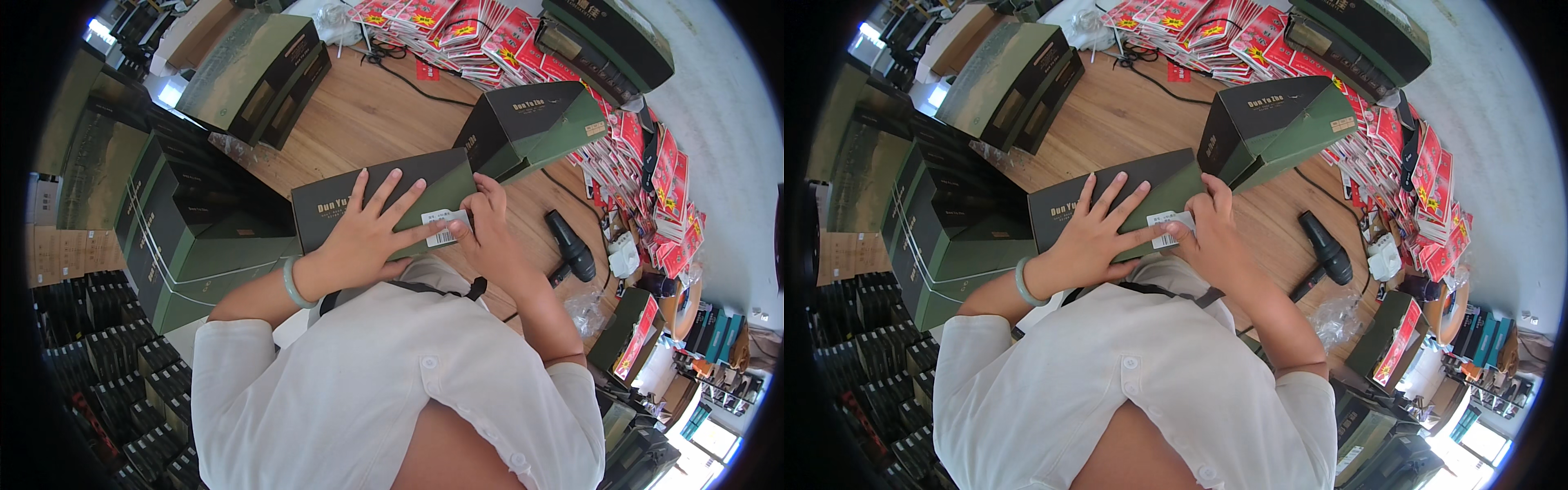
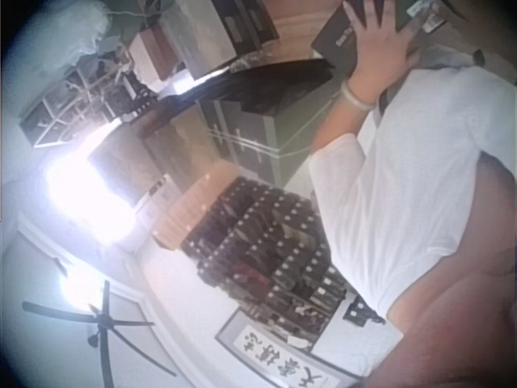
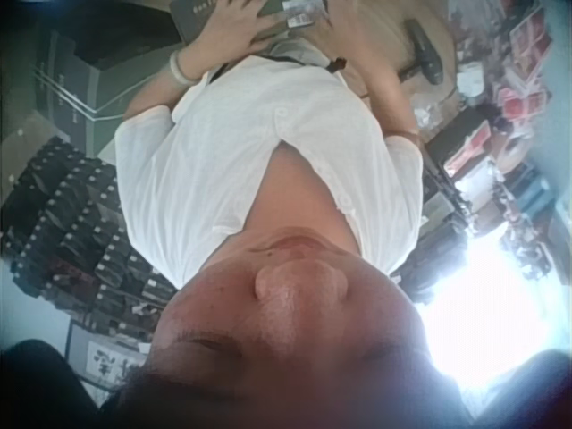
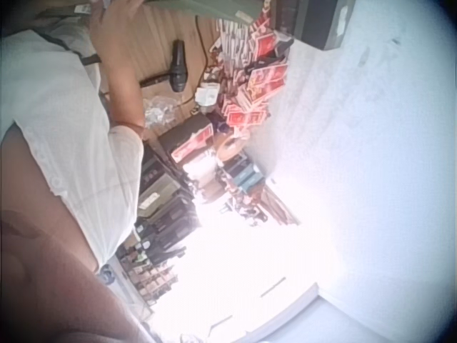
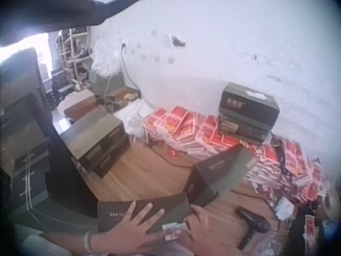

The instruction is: The person places a black shoe into a green box, adds tissue paper and a red card, closes the box, and uses a hair dryer to heat a label on the box before stacking it with other boxes. The process is repeated for multiple boxes.

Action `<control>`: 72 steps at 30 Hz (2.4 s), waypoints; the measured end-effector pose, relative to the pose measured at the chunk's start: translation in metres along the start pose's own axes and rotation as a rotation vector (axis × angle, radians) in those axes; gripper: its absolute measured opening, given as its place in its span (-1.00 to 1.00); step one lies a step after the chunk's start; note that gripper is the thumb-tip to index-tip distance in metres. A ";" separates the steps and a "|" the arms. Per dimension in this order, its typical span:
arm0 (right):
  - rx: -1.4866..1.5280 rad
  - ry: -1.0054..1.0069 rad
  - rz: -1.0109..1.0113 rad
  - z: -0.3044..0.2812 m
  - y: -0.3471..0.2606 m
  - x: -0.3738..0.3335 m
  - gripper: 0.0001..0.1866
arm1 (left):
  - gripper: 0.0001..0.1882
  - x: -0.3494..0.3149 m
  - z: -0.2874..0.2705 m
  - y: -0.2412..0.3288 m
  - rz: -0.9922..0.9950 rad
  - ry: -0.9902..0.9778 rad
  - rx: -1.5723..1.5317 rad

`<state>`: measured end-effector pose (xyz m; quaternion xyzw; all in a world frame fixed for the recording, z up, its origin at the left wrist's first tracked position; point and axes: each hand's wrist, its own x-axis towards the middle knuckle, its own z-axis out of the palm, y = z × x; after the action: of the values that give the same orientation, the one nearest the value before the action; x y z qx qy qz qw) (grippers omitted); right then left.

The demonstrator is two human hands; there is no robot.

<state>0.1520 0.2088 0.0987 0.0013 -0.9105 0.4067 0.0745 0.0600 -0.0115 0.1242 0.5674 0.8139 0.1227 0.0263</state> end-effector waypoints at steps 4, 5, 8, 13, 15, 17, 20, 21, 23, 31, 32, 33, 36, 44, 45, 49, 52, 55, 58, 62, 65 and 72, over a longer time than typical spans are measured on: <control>-0.022 -0.019 0.058 -0.006 -0.007 0.004 -0.60 | -0.18 -0.002 0.008 -0.001 -0.038 -0.010 -0.004; -0.026 -0.027 0.083 -0.008 -0.010 0.005 -0.59 | -0.18 -0.002 0.008 -0.001 -0.041 -0.012 -0.001; -0.069 -0.072 0.133 -0.013 -0.016 0.006 -0.55 | -0.21 -0.002 0.004 -0.001 0.003 -0.006 0.021; -0.092 -0.117 0.158 -0.022 -0.018 0.002 -0.47 | -0.30 -0.005 0.007 -0.003 0.074 0.025 0.017; -0.070 -0.152 0.192 -0.026 -0.024 0.000 -0.39 | -0.34 -0.006 0.007 -0.004 0.071 0.017 -0.001; -0.020 -0.200 0.244 -0.032 -0.039 -0.011 -0.28 | -0.42 -0.007 0.006 -0.005 0.074 0.017 -0.019; -0.120 -0.092 0.152 -0.010 -0.033 -0.035 -0.11 | -0.56 -0.007 0.004 -0.009 0.102 0.030 -0.082; -0.131 0.002 0.112 -0.004 -0.033 -0.037 -0.05 | -0.60 -0.008 0.003 -0.011 0.112 0.035 -0.108; -0.153 0.189 0.033 0.007 -0.037 -0.036 0.07 | -0.70 -0.009 0.000 -0.013 0.096 0.054 -0.242; -0.586 0.072 0.032 0.046 -0.026 -0.046 0.08 | -0.78 -0.012 -0.001 -0.022 -0.014 0.115 -0.500; -0.607 0.128 0.070 0.047 -0.025 -0.046 0.07 | -0.80 -0.012 0.000 -0.021 -0.018 0.118 -0.493; -0.628 0.137 0.096 0.043 -0.021 -0.047 0.07 | -0.81 -0.013 0.000 -0.021 -0.022 0.122 -0.487; -0.639 0.127 0.144 0.029 -0.012 -0.047 0.05 | -0.80 -0.011 0.000 -0.020 -0.035 0.110 -0.486; -0.527 0.283 -0.011 0.020 -0.040 0.002 0.04 | -0.72 -0.009 0.000 -0.021 -0.091 0.206 -0.665; -0.540 0.234 -0.038 0.031 -0.040 0.008 0.02 | -0.71 -0.007 0.000 -0.021 -0.091 0.228 -0.680; -0.530 0.051 -0.071 0.055 -0.035 0.021 -0.09 | -0.67 -0.012 0.006 -0.025 -0.114 0.284 -0.738; -0.513 0.055 -0.065 0.056 -0.033 0.023 -0.11 | -0.66 -0.013 0.004 -0.022 -0.121 0.326 -0.752; -0.405 0.112 -0.047 0.047 -0.032 0.023 -0.05 | -0.65 -0.019 -0.007 -0.018 -0.233 0.458 -0.827; -0.422 0.252 0.099 0.025 -0.006 0.023 -0.02 | -0.64 -0.052 0.000 -0.035 -0.510 0.833 -0.326; 0.414 -0.087 0.494 0.016 0.038 0.026 -0.08 | -0.67 -0.098 0.071 -0.050 -1.069 1.110 -0.930; 0.640 -0.195 0.403 0.017 0.030 0.020 -0.11 | -0.42 -0.119 0.105 -0.045 -1.194 0.550 -1.760; 0.542 -0.094 0.435 0.026 0.022 0.021 -0.08 | -0.29 -0.098 0.078 -0.067 -1.035 0.455 -1.966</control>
<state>0.1261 0.2058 0.0681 -0.1542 -0.7509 0.6394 -0.0590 0.0475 -0.1116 0.0239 -0.1395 0.4874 0.7834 0.3596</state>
